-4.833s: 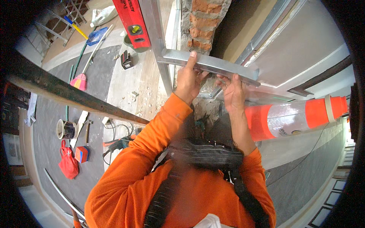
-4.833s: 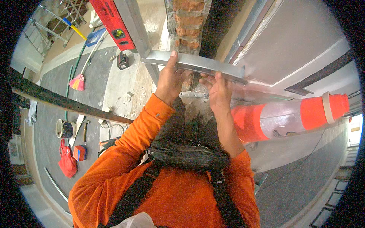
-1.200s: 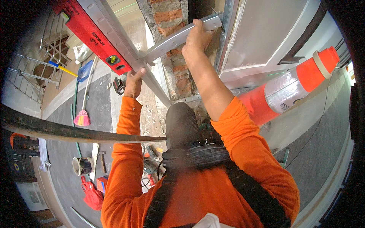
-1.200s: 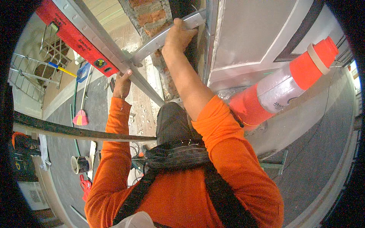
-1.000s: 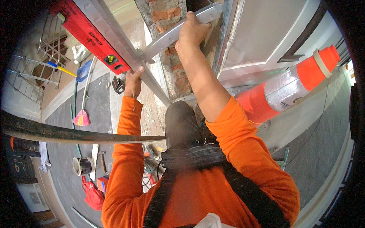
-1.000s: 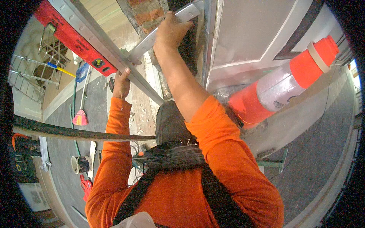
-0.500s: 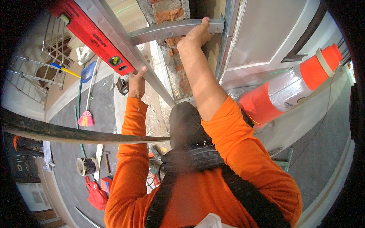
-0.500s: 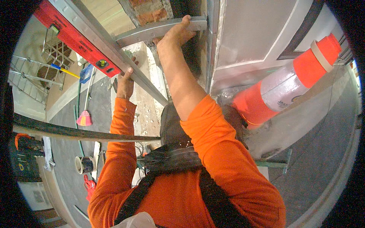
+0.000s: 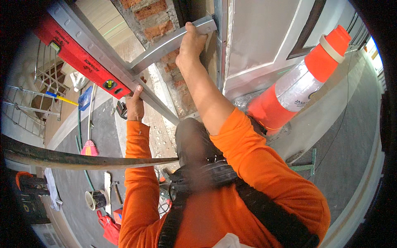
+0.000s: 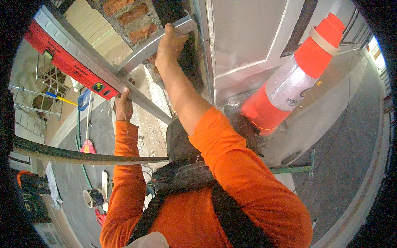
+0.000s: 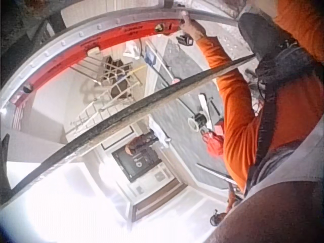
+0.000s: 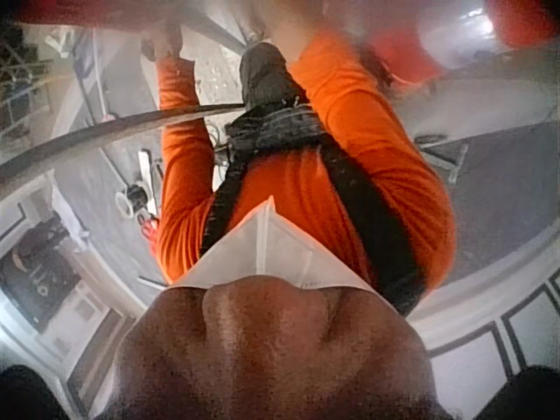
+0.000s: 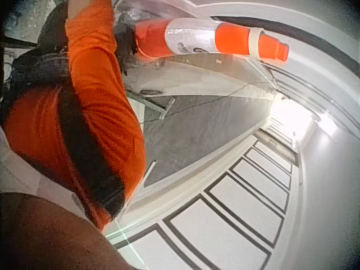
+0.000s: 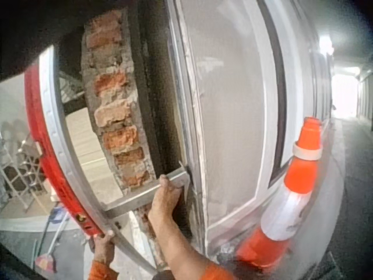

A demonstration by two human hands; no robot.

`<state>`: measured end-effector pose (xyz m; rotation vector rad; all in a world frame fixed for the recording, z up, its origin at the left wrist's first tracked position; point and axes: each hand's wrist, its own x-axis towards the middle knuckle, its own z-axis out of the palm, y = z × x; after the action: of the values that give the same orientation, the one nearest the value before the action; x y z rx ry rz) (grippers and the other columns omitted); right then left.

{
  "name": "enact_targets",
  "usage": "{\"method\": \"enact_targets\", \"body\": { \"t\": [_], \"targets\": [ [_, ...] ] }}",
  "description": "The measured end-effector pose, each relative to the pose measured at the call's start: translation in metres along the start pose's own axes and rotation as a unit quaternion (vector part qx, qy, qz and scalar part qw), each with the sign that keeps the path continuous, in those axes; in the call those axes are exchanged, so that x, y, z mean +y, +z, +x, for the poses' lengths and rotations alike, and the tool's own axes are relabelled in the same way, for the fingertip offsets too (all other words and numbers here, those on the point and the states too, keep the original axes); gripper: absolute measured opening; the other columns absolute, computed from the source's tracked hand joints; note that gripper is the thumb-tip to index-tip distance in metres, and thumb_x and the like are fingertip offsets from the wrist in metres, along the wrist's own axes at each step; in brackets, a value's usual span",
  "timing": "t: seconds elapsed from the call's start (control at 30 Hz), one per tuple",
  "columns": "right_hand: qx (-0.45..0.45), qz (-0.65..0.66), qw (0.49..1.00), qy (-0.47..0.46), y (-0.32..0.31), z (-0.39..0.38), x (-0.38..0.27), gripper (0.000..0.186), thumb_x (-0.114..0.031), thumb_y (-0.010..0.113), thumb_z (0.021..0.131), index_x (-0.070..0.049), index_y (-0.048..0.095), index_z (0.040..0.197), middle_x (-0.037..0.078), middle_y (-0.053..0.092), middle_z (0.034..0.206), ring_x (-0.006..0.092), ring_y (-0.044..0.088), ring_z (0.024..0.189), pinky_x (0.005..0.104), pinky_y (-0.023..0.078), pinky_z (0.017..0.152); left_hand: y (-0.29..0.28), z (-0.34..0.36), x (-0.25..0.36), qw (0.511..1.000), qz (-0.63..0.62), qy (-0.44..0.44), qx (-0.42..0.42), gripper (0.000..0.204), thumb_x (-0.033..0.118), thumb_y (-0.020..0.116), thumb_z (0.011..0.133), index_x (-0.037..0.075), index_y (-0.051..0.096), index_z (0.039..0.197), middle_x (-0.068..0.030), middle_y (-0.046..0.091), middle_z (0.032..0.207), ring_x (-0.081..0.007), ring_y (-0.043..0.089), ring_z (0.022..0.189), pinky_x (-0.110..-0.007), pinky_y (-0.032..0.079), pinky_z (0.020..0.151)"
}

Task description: The person cuts a white metal trim piece using tin snips, fits it into a wall corner, and then uses an angle grinder to smooth the edges. The task involves precise cutting and fitting of the trim to the wall structure.

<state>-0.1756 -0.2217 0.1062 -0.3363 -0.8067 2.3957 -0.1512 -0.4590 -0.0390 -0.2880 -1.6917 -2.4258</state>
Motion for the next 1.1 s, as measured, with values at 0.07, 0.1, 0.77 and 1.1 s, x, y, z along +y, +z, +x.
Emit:
{"method": "enact_targets", "body": {
  "t": [0.07, 0.1, 0.77, 1.1],
  "targets": [
    [0.000, -0.001, 1.000, 0.024, -0.007, -0.002, -0.002, 0.062, -0.022, 0.066, 0.091, -0.004, 0.037, 0.141, 0.013, 0.051, 0.135, 0.0296, 0.050, 0.124, 0.0469, 0.040, 0.105, -0.004, 0.000, -0.001, 1.000, 0.010, -0.002, 0.002, 0.063, 0.017, 0.076, 0.085, 0.000, 0.047, 0.138, -0.0122, 0.064, 0.127, -0.0266, 0.060, 0.118, -0.039, 0.041, 0.106],
    [-0.001, -0.002, 0.999, 0.037, -0.009, -0.003, -0.003, 0.060, -0.023, 0.066, 0.090, -0.005, 0.038, 0.140, 0.013, 0.052, 0.134, 0.0299, 0.050, 0.123, 0.0492, 0.041, 0.103, -0.007, 0.000, -0.002, 1.000, 0.015, -0.003, 0.004, 0.064, 0.017, 0.076, 0.085, 0.000, 0.046, 0.139, -0.0121, 0.063, 0.128, -0.0267, 0.060, 0.118, -0.040, 0.041, 0.106],
    [-0.059, 0.024, 0.996, 0.064, -0.032, 0.007, 0.034, 0.065, -0.018, 0.072, 0.086, -0.009, 0.039, 0.141, 0.013, 0.050, 0.133, 0.0324, 0.049, 0.123, 0.0613, 0.044, 0.096, -0.001, -0.005, 0.010, 0.992, 0.123, -0.005, 0.020, 0.077, 0.019, 0.075, 0.086, 0.001, 0.034, 0.149, -0.0161, 0.050, 0.145, -0.0311, 0.043, 0.138, -0.043, 0.029, 0.116],
    [-0.196, -0.460, 0.856, -0.133, -0.105, -0.026, 0.005, 0.075, -0.030, 0.084, 0.076, 0.000, 0.043, 0.131, 0.018, 0.064, 0.114, 0.0315, 0.064, 0.104, 0.0403, 0.050, 0.091, -0.079, -0.202, 0.001, 0.920, 0.353, -0.020, 0.170, 0.027, 0.025, 0.061, 0.099, 0.002, 0.061, 0.086, -0.0001, 0.055, 0.074, -0.0098, 0.048, 0.070, -0.026, 0.040, 0.065]
  ]
}}
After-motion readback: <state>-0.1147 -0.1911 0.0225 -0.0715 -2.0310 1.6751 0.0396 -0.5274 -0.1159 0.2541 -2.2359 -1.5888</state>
